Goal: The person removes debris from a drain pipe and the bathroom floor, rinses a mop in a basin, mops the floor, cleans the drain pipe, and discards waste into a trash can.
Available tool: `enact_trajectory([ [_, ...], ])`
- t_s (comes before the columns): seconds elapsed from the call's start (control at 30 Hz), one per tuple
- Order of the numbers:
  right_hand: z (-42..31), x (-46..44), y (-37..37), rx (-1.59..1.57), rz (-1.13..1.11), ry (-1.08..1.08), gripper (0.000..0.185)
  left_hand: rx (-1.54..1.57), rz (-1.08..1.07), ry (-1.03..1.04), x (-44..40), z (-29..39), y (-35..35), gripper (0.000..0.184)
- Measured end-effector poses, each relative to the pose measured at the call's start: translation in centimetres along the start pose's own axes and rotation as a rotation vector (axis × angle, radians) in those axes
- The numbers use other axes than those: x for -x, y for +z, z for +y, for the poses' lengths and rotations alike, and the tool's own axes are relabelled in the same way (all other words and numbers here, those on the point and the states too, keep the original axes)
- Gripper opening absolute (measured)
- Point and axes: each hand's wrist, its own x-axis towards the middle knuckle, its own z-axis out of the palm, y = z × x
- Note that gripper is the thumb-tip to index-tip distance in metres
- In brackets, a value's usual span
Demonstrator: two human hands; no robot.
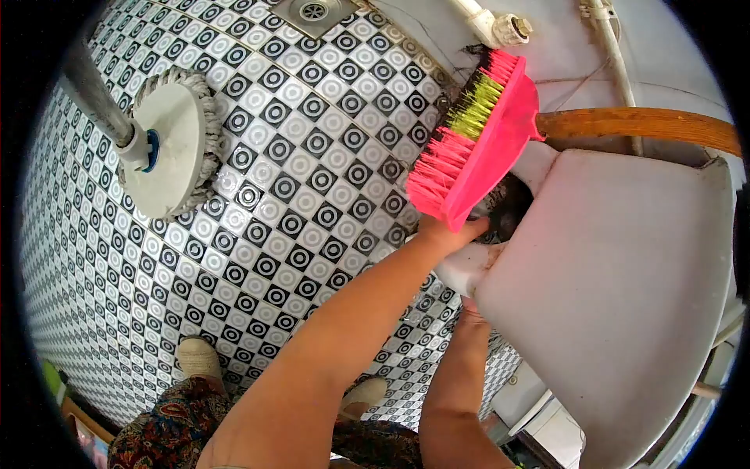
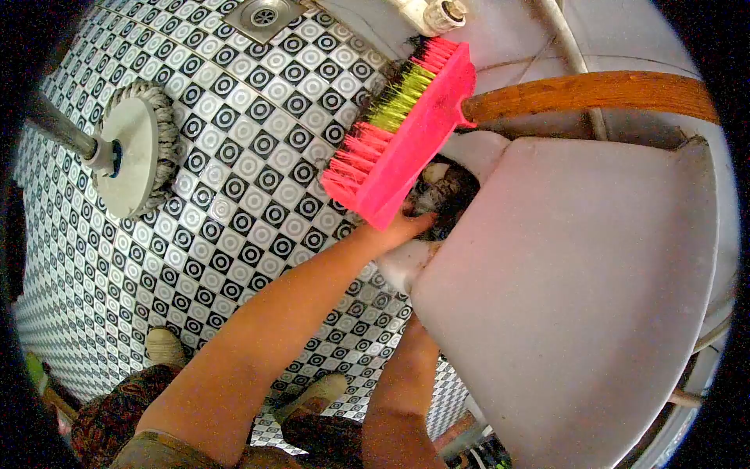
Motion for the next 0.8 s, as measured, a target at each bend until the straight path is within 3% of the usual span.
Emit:
enact_trajectory([
  [0.1,-0.1,0.1,-0.2,0.012,0.007,-0.009,0.017,-0.023,-0.033,-0.02,-0.2,-0.4,-0.2,0.058],
  [0.17,-0.2,0.3,-0.1,0.024,0.01,-0.018,0.017,-0.004,0.073,0.13,-0.5,-1.3,0.5,0.056],
  [0.27,-0.6,0.2,-0.1,0.041,0.009,-0.025,0.018,0.033,0.087,0.157,-0.5,-1.7,0.4,0.051],
  [0.5,-0.9,0.2,-0.1,0.055,0.018,-0.041,0.019,-0.035,-0.004,0.095,-0.2,-1.1,-0.6,0.05],
  [0.67,-1.2,0.2,-0.2,0.05,0.017,-0.05,0.019,-0.033,0.126,0.199,0.0,-1.0,-0.6,0.05],
  [0.8,-1.2,0.3,-0.3,0.045,0.018,-0.052,0.02,-0.057,0.119,0.122,0.5,-0.6,-0.9,0.05],
])
